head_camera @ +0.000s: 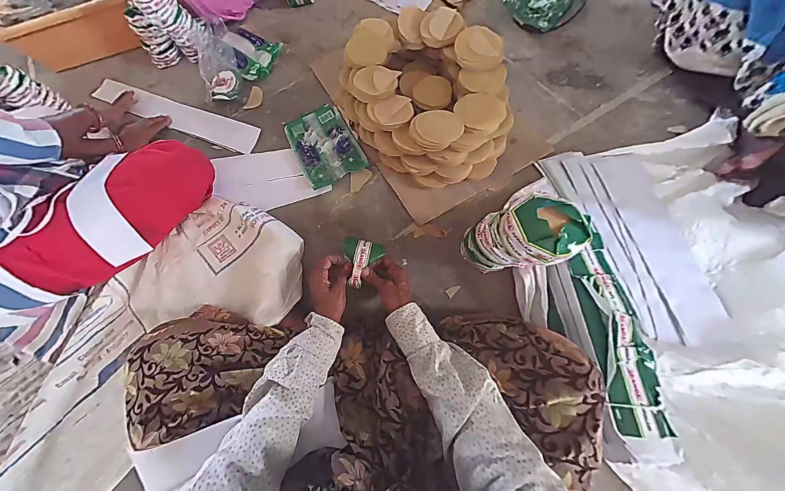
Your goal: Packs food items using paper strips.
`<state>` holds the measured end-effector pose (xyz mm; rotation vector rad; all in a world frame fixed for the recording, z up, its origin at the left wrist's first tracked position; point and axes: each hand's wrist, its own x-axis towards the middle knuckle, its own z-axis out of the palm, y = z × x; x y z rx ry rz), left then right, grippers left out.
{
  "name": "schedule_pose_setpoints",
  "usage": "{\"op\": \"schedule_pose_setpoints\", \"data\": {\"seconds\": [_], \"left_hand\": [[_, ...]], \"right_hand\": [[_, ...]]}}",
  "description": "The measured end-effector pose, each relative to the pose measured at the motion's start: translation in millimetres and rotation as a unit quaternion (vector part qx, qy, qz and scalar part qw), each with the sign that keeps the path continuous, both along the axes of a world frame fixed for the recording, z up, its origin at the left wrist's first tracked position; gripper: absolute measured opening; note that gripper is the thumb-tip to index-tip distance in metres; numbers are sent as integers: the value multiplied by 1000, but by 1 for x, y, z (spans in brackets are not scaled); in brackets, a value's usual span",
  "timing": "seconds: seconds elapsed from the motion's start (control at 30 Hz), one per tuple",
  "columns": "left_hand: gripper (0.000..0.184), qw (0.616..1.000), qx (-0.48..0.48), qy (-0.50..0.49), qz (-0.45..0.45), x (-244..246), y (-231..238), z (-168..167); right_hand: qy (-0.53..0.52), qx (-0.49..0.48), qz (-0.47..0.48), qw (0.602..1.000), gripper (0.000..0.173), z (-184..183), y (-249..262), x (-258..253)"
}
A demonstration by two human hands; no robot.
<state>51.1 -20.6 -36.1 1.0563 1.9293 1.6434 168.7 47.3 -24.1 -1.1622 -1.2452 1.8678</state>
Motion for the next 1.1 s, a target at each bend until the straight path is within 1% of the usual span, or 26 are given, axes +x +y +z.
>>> {"op": "schedule_pose_setpoints", "data": {"seconds": [0.07, 0.17, 0.2, 0.27, 0.3, 0.33, 0.37, 0.4, 0.43, 0.47, 0.5, 0.53, 0.57, 0.6, 0.63, 0.67, 0.7, 0.73, 0.77, 0.8, 0.83, 0.93, 1.0, 1.03, 1.07, 1.1], "left_hand": [[16, 995, -23, 97, 10, 1, -1, 4], [27, 980, -73, 186, 21, 11, -8, 20], [33, 972, -94, 216, 14, 13, -10, 24], [49, 954, -140, 265, -8, 19, -11, 29], [47, 947, -164, 276, -21, 21, -10, 32], [40, 941, -186, 279, -37, 21, -7, 37], [35, 940, -200, 270, -56, 20, -3, 43], [32, 941, -209, 257, -69, 18, 1, 48], [31, 945, -215, 236, -76, 15, 4, 54], [31, 952, -217, 203, -73, 10, 6, 58], [34, 962, -215, 154, -62, 4, 5, 60], [37, 972, -216, 84, -42, -2, 3, 61], [40, 978, -206, -7, -21, -6, 0, 63], [40, 977, -176, -117, 0, -8, -4, 67], [36, 965, -127, -228, 14, -7, -8, 71], [30, 944, -77, -320, 13, -4, -14, 77], [28, 922, -35, -385, -2, 0, -22, 83], [27, 906, -5, -422, -25, 4, -31, 89], [24, 897, 17, -439, -47, 8, -40, 94], [24, 889, 36, -452, -63, 12, -48, 98], [26, 879, 54, -467, -76, 14, -56, 100], [25, 851, 68, -514, -80, 25, -85, 109], [22, 838, 98, -525, -110, 26, -101, 108], [18, 837, 122, -517, -133, 24, -107, 105], [15, 843, 141, -494, -158, 21, -111, 103], [16, 850, 165, -468, -177, 18, -114, 100]], "right_hand": [[-13, 5, 8, 1000, 6, -1, 2, 0], [-57, 18, 16, 998, 8, -2, 2, -2], [-93, 35, 18, 995, 11, -2, 2, -3], [-190, 72, 24, 979, 26, 0, -2, -4], [-215, 75, 29, 973, 35, 2, -6, -5], [-224, 72, 39, 971, 41, 4, -8, -4], [-226, 71, 61, 970, 43, 7, -9, -1], [-231, 82, 85, 966, 38, 10, -8, 2], [-237, 106, 109, 960, 31, 16, -9, 6], [-237, 134, 109, 956, 26, 22, -11, 11], [-233, 159, 79, 956, 28, 32, -17, 17], [-223, 194, 8, 955, 31, 42, -25, 24], [-206, 235, -78, 947, 31, 48, -32, 30], [-183, 252, -132, 941, 33, 55, -34, 36], [-157, 236, -145, 948, 38, 64, -33, 42], [-124, 189, -126, 966, 44, 74, -31, 47], [-83, 130, -88, 984, 44, 87, -29, 50], [-35, 76, -44, 996, 37, 101, -29, 51], [15, 33, -3, 999, 28, 112, -29, 51], [61, 14, 27, 998, 16, 121, -31, 50], [104, 8, 39, 994, 8, 130, -36, 48], [166, 4, 71, 984, 15, 151, -56, 43], [179, 1, 130, 975, 16, 162, -64, 43], [175, -7, 148, 973, 15, 167, -67, 43], [159, -14, 155, 975, 15, 173, -69, 42], [136, -22, 154, 978, 16, 179, -71, 41]]}}
